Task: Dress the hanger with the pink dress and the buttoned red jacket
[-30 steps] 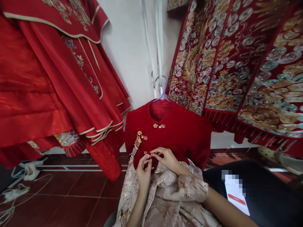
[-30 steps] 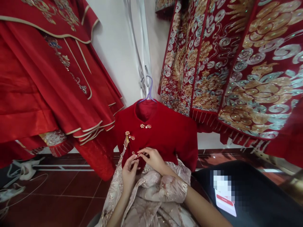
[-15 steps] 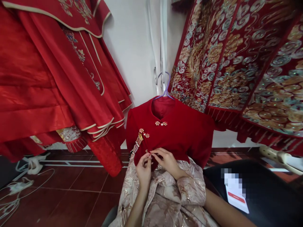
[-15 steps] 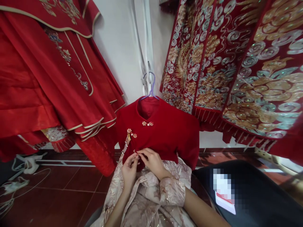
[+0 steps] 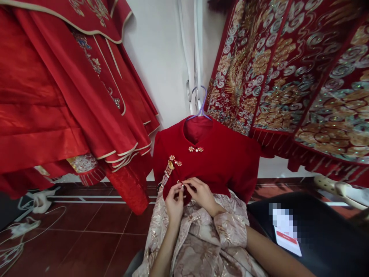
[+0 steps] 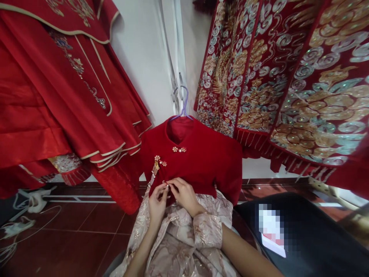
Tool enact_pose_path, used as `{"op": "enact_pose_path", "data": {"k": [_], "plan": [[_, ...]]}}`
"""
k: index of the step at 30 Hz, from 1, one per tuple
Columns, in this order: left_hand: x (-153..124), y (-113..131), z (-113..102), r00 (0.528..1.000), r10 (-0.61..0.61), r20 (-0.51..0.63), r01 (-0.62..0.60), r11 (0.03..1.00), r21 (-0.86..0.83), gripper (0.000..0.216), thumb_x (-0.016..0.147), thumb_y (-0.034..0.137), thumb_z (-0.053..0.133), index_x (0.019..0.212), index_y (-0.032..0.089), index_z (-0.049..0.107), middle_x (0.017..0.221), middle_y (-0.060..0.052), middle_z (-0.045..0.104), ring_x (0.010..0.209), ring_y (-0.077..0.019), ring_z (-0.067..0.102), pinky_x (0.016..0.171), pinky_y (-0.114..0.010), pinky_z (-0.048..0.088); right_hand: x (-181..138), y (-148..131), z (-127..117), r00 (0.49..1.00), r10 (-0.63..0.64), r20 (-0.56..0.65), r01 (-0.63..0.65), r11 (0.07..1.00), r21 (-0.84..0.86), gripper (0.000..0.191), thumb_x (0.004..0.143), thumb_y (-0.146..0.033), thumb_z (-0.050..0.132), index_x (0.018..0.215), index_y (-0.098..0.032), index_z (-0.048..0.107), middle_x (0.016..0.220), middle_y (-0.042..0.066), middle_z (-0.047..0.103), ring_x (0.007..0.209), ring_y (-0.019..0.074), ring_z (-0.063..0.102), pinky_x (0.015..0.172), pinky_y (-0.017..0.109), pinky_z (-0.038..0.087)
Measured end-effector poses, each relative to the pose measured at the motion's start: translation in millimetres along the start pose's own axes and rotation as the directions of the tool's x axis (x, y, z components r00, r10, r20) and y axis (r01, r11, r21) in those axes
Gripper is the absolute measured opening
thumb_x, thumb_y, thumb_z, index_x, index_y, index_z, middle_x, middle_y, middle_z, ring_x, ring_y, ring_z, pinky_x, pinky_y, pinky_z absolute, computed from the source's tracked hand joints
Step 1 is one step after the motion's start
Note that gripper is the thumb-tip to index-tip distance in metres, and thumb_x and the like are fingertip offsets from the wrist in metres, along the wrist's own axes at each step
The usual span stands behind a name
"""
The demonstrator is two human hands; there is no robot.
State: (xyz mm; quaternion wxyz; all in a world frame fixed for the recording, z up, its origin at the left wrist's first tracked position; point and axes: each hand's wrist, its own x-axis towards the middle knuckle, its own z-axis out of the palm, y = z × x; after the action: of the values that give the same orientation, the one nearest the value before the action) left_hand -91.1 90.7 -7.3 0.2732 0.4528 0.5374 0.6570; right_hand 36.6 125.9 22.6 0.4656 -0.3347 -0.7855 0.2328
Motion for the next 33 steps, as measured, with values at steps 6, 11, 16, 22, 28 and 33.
{"op": "enact_pose_path", "data": {"k": [6, 11, 16, 22, 28, 33], "plan": [[-7, 7, 0, 0.996, 0.066, -0.056, -0.061, 0.995, 0.079, 0.032, 0.079, 0.038, 0.063, 0.102, 0.017, 0.055, 0.102, -0.008, 0.059, 0.074, -0.0129, 0.059, 0.053, -0.022, 0.052, -20, -3, -8, 0.994, 0.042, -0.099, -0.039, 0.999, 0.028, 0.024, 0.089, -0.017, 0.046, 0.107, -0.023, 0.061, 0.104, 0.007, 0.061, 0.098, 0.0182, 0.060, 0.086, 0.029, 0.050], [-7, 8, -2, 0.995, 0.101, -0.005, -0.100, 0.985, 0.138, 0.032, 0.083, 0.039, 0.059, 0.107, 0.018, 0.057, 0.110, -0.011, 0.058, 0.080, -0.0149, 0.061, 0.055, -0.023, 0.052, -21, 1, -5, 0.999, 0.044, -0.029, -0.043, 0.998, 0.043, 0.027, 0.086, -0.014, 0.046, 0.108, -0.021, 0.059, 0.100, 0.007, 0.060, 0.090, 0.0176, 0.061, 0.081, 0.031, 0.052], [-6, 3, -3, 0.993, 0.106, 0.050, -0.114, 0.975, 0.189, 0.032, 0.084, 0.040, 0.058, 0.107, 0.018, 0.061, 0.108, -0.011, 0.062, 0.082, -0.0165, 0.063, 0.057, -0.024, 0.053, -20, 8, -1, 0.997, 0.074, -0.026, -0.072, 0.995, 0.073, 0.028, 0.086, -0.017, 0.047, 0.112, -0.021, 0.058, 0.101, 0.008, 0.061, 0.092, 0.0185, 0.061, 0.081, 0.032, 0.054], [-5, -6, -4, 0.992, 0.070, 0.101, -0.085, 0.985, 0.152, 0.036, 0.086, 0.041, 0.056, 0.113, 0.019, 0.063, 0.113, -0.013, 0.064, 0.090, -0.0192, 0.065, 0.067, -0.030, 0.057, -21, 14, 0, 0.992, 0.124, 0.007, -0.124, 0.987, 0.100, 0.030, 0.086, -0.017, 0.048, 0.114, -0.020, 0.058, 0.105, 0.007, 0.064, 0.097, 0.0183, 0.061, 0.085, 0.033, 0.054], [-4, -3, -3, 1.000, 0.002, 0.029, -0.005, 0.995, 0.100, 0.036, 0.080, 0.046, 0.062, 0.099, 0.016, 0.065, 0.101, -0.012, 0.068, 0.082, -0.0190, 0.066, 0.062, -0.030, 0.057, -20, 12, -1, 0.990, 0.142, 0.010, -0.142, 0.981, 0.129, 0.027, 0.085, -0.017, 0.048, 0.109, -0.020, 0.060, 0.103, 0.006, 0.066, 0.096, 0.0172, 0.063, 0.084, 0.032, 0.054], [-5, -1, -4, 0.998, 0.060, -0.017, -0.057, 0.982, 0.178, 0.030, 0.080, 0.043, 0.063, 0.092, 0.016, 0.066, 0.093, -0.009, 0.068, 0.081, -0.0177, 0.065, 0.065, -0.027, 0.053, -19, 10, -2, 0.987, 0.156, 0.025, -0.158, 0.969, 0.190, 0.024, 0.085, -0.019, 0.049, 0.106, -0.020, 0.061, 0.101, 0.005, 0.068, 0.093, 0.0158, 0.065, 0.081, 0.030, 0.055]]}}
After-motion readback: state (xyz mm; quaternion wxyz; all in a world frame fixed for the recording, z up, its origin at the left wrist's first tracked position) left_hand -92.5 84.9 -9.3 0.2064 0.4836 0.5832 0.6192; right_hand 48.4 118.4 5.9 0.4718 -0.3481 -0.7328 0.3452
